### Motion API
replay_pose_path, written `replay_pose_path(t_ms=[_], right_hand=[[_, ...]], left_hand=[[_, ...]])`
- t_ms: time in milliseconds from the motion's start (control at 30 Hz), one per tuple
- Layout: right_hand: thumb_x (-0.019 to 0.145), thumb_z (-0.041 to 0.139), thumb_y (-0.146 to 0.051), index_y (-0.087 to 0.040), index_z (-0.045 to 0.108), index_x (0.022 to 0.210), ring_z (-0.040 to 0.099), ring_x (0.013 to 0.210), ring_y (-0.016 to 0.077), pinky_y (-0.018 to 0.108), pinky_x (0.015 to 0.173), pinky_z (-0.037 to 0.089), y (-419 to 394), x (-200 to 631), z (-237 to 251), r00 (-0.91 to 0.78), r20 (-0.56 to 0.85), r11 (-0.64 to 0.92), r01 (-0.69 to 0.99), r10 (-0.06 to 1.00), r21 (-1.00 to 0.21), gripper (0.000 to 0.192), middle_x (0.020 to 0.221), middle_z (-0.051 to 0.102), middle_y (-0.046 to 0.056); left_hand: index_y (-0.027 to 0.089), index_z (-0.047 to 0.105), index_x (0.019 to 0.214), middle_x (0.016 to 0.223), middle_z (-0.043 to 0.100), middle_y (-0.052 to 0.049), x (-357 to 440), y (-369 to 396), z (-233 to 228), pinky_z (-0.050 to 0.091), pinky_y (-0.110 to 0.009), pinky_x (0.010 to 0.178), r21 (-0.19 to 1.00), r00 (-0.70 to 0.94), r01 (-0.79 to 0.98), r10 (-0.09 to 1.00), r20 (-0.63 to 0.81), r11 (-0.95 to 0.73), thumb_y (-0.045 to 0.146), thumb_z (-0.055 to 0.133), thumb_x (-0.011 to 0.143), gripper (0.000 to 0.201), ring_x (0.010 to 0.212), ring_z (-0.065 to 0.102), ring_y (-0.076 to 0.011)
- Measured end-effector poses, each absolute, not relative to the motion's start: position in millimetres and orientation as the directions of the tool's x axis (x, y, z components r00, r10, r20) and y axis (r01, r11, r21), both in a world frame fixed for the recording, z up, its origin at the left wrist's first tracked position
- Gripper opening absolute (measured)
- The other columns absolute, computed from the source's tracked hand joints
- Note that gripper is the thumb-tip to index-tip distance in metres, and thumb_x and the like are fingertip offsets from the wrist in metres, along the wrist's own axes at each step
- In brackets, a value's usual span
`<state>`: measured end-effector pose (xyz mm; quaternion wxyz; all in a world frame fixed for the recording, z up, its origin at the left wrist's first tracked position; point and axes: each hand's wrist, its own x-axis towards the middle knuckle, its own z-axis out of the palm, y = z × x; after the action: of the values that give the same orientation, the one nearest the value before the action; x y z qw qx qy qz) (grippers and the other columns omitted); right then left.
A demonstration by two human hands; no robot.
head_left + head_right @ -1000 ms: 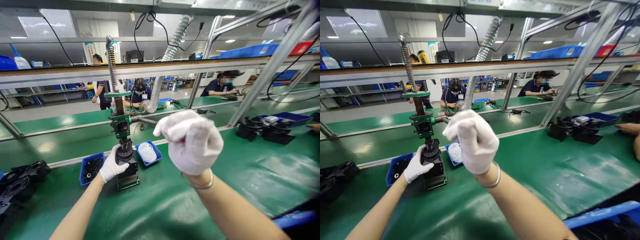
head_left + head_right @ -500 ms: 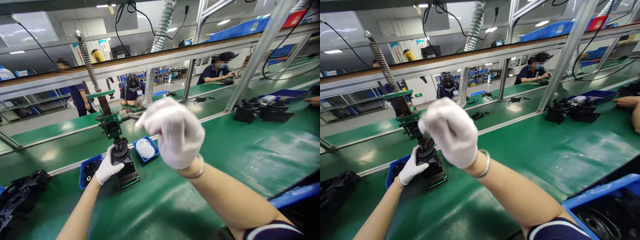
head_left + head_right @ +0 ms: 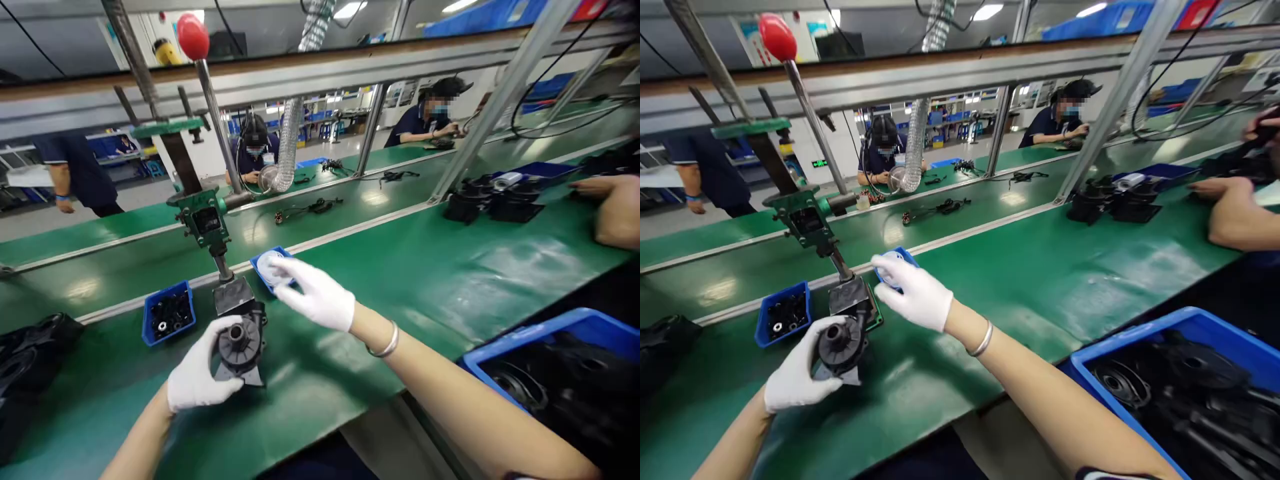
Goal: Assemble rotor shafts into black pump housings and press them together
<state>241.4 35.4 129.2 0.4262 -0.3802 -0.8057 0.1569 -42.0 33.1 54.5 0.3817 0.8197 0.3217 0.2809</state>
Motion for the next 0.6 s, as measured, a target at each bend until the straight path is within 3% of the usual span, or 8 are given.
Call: replay_pose_path(t_ms=[133,267,400,500,600], right_hand=[[0.094,0.059,-0.028,-0.017,0.043,0.142,0.05,0.129,0.0281,0.044,0.107,0.044,25,239,72,-0.661,0.263,0.694,0.556,0.703,-0.458,0.051,0.146,0.046,0.013],[0.097,0.058,-0.037,-0.016,0.044,0.141,0.058,0.115,0.0292,0.045,0.095,0.049,27,233,61,-0.677,0.234,0.705,0.59,0.697,-0.393,0.05,0.136,0.054,0.015],[0.097,0.057,-0.044,-0.016,0.038,0.145,0.061,0.105,0.0271,0.041,0.087,0.051,37,225,58,-0.715,0.248,0.747,0.558,0.654,-0.361,0.058,0.129,0.058,0.015],[0.097,0.057,-0.046,-0.018,0.039,0.144,0.063,0.089,0.0246,0.036,0.075,0.05,43,217,53,-0.749,0.202,0.766,0.56,0.631,-0.315,0.059,0.111,0.064,0.011],[0.095,0.059,-0.049,-0.019,0.039,0.144,0.061,0.08,0.0228,0.032,0.067,0.047,45,210,49,-0.749,0.19,0.769,0.585,0.634,-0.259,0.061,0.1,0.064,0.008]], left_hand=[[0.023,0.036,0.141,0.144,0.046,-0.012,-49,24,35,0.035,-0.047,0.115,0.858,0.708,0.344,0.705,0.03,-0.382,0.031,0.074,0.073,0.078,0.133,0.045,-0.0308],[0.024,0.031,0.146,0.154,0.033,-0.011,-60,30,44,0.026,-0.049,0.119,0.731,0.687,0.497,0.727,-0.002,-0.467,0.028,0.063,0.084,0.07,0.142,0.033,-0.0298],[0.026,0.016,0.153,0.156,0.021,-0.013,-61,23,55,0.031,-0.049,0.117,0.567,0.682,0.615,0.73,-0.035,-0.547,0.031,0.076,0.071,0.101,0.142,0.03,-0.0341],[0.026,0.018,0.152,0.148,0.033,-0.015,-55,16,48,0.037,-0.053,0.112,0.504,0.572,0.721,0.819,-0.047,-0.475,0.044,0.086,0.06,0.116,0.133,0.041,-0.0381],[0.029,0.015,0.153,0.142,0.043,-0.013,-50,13,38,0.037,-0.054,0.112,0.516,0.522,0.746,0.851,-0.062,-0.421,0.042,0.087,0.06,0.119,0.131,0.044,-0.0385]])
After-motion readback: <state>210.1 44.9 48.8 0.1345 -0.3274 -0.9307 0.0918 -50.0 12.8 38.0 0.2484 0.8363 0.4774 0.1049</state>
